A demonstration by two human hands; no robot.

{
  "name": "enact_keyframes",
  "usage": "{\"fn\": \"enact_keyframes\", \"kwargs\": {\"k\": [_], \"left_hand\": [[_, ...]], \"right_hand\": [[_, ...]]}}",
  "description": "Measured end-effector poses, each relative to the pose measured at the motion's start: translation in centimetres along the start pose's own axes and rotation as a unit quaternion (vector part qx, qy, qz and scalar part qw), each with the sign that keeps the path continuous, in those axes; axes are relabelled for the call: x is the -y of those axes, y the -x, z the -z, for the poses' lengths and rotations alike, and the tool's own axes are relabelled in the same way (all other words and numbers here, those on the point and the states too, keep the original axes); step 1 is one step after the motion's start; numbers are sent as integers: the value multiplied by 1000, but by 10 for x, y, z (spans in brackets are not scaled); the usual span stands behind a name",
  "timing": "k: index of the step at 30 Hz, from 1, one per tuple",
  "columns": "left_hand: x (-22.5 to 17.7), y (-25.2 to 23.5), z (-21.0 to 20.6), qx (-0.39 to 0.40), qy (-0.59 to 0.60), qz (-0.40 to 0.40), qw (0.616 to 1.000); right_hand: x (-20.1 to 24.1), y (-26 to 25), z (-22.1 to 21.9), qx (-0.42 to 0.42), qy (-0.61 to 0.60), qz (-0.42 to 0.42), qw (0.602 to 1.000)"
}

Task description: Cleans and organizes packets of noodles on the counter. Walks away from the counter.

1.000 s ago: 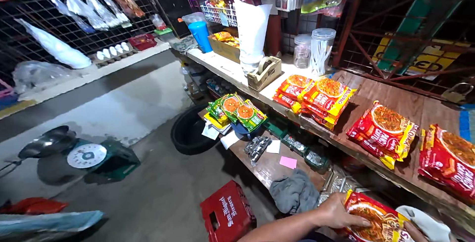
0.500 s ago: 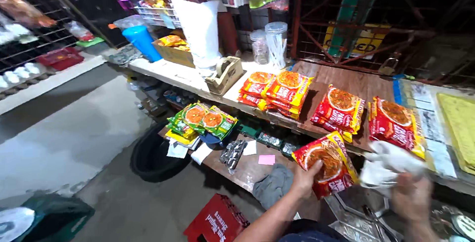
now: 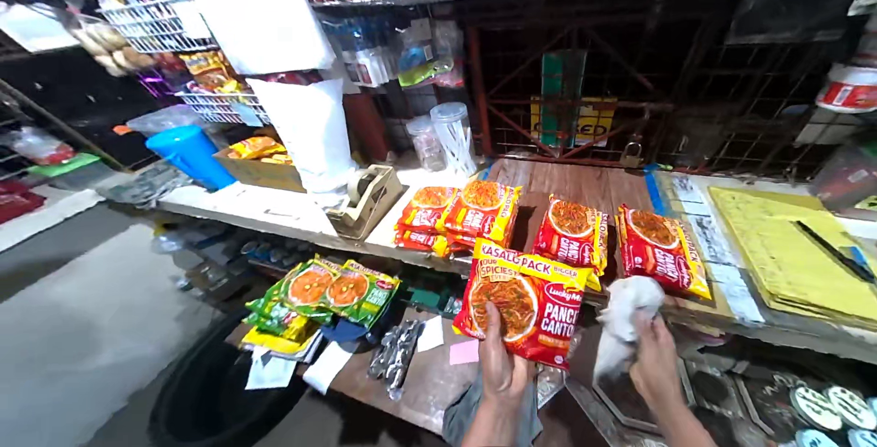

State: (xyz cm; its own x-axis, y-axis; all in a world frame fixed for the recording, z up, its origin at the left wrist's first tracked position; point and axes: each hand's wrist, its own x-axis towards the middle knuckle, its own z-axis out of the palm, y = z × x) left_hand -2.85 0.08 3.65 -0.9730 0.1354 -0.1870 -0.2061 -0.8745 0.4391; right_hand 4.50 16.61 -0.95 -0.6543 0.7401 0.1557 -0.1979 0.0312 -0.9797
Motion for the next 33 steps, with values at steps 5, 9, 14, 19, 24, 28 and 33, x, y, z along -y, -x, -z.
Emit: {"fn": "enact_keyframes", "kwargs": {"k": [5,9,14,19,24,28,33], "left_hand": [[13,3,10,13,16,12,1000],[25,18,5,-20,-89,12,996],[26,19,11,-27,-203,59,977],[10,26,23,-55,-166,235,956],[-13,31,36,53,-15,265,963],[-10,24,21,-68,-25,221,973],[-18,9,18,-86,29,141,986]], "right_hand": [[23,12,0,33,-176,-127,976],[35,23,-36,56,-130,-148,979],[39,16,-34,18,-52,-50,997],[3,-1,-12,180,59,369,910],[-12,6,-7,298,206,545,756],[-24,23,-7,309,213,581,722],[-52,25,14,324,226,545,739]]}}
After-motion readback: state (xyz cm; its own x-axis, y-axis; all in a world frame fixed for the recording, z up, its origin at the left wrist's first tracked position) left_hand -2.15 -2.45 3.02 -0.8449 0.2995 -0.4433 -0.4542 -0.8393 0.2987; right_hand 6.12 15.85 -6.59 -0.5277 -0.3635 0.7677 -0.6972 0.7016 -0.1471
